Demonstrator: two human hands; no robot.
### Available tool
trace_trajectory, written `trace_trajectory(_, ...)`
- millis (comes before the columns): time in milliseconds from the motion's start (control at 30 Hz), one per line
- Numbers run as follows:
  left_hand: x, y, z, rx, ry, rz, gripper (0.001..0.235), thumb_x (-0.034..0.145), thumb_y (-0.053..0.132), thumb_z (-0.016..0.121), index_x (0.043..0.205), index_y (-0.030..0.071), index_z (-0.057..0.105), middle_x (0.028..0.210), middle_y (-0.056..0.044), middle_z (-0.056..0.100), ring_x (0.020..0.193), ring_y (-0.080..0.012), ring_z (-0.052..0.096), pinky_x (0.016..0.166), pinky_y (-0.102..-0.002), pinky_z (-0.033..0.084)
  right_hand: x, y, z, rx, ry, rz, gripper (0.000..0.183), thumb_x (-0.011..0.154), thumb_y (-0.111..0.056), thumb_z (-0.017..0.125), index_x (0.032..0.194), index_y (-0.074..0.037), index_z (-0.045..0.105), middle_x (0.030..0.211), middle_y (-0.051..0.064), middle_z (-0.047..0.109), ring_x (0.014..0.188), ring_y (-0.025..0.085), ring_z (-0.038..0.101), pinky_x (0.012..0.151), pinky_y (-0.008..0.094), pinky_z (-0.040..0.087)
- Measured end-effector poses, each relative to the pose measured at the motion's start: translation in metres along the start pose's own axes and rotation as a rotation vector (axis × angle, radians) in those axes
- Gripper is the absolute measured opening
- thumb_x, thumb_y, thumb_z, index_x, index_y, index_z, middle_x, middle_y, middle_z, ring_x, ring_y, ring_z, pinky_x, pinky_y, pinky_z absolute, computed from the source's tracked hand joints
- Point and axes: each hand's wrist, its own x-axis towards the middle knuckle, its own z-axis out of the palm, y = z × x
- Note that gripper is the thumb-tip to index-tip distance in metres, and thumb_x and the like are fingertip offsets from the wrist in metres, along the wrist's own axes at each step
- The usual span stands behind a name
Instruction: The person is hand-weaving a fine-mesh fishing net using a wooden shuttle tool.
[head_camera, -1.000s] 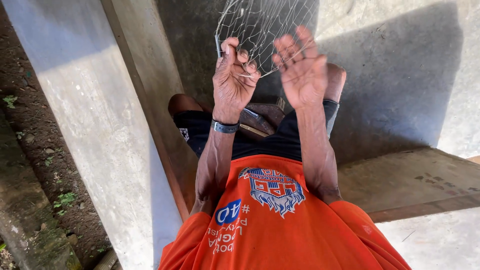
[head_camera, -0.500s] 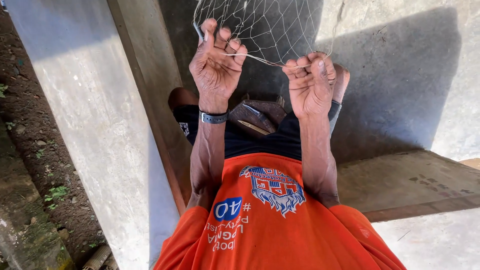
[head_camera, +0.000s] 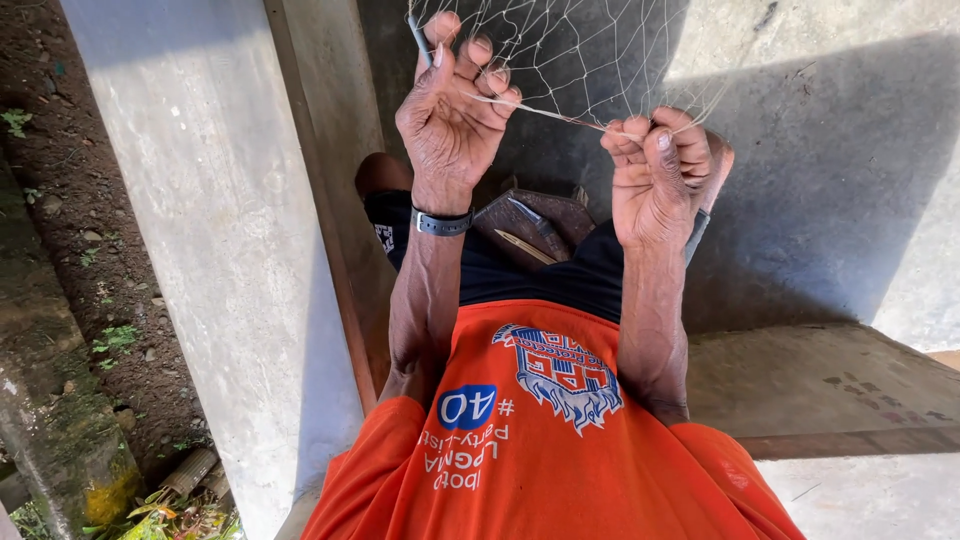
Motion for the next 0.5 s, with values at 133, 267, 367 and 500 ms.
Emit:
trace_trajectory(133,0.0,-0.001,0.007,0.066,-0.1,0.019,0.023,0.115,0.019,0.051,0.135,0.012,0.059,0.116,-0.012,0.065,0.094,-0.0273,0.065,0.089,-0.044,0.057,0.002,0.001,-0.001,0.041,0.03,0.029,0.019,0.1,-0.019,0.078,0.117,-0.013,0.072,0.108,0.01,0.075,0.107,0.028,0.073,0.099,0.042,0.063)
trace_trajectory(267,0.0,-0.003,0.014,0.096,-0.067,0.032,0.018,0.114,0.016,0.05,0.129,0.009,0.058,0.11,-0.016,0.069,0.094,-0.0345,0.07,0.09,-0.05,0.06,0.012,0.02,-0.035,0.131,0.047,0.041,0.02,0.103,-0.01,0.074,0.12,-0.02,0.075,0.122,0.009,0.074,0.119,0.026,0.07,0.108,0.042,0.059)
trace_trajectory(367,0.0,-0.004,0.025,0.244,-0.033,0.107,0.018,0.114,0.013,0.051,0.127,0.006,0.062,0.112,-0.018,0.074,0.103,-0.0359,0.074,0.096,-0.052,0.062,0.02,0.032,-0.057,0.327,0.087,0.091,0.026,0.099,-0.007,0.075,0.123,-0.018,0.075,0.13,0.004,0.073,0.119,0.02,0.071,0.111,0.036,0.057)
trace_trajectory(500,-0.003,-0.005,0.033,0.503,0.128,0.14,0.021,0.107,0.024,0.066,0.119,0.007,0.067,0.106,-0.016,0.075,0.098,-0.0349,0.076,0.091,-0.047,0.064,0.017,0.033,-0.057,0.299,0.198,0.134,0.018,0.102,-0.006,0.073,0.115,-0.018,0.076,0.12,0.0,0.076,0.103,0.014,0.074,0.096,0.035,0.062)
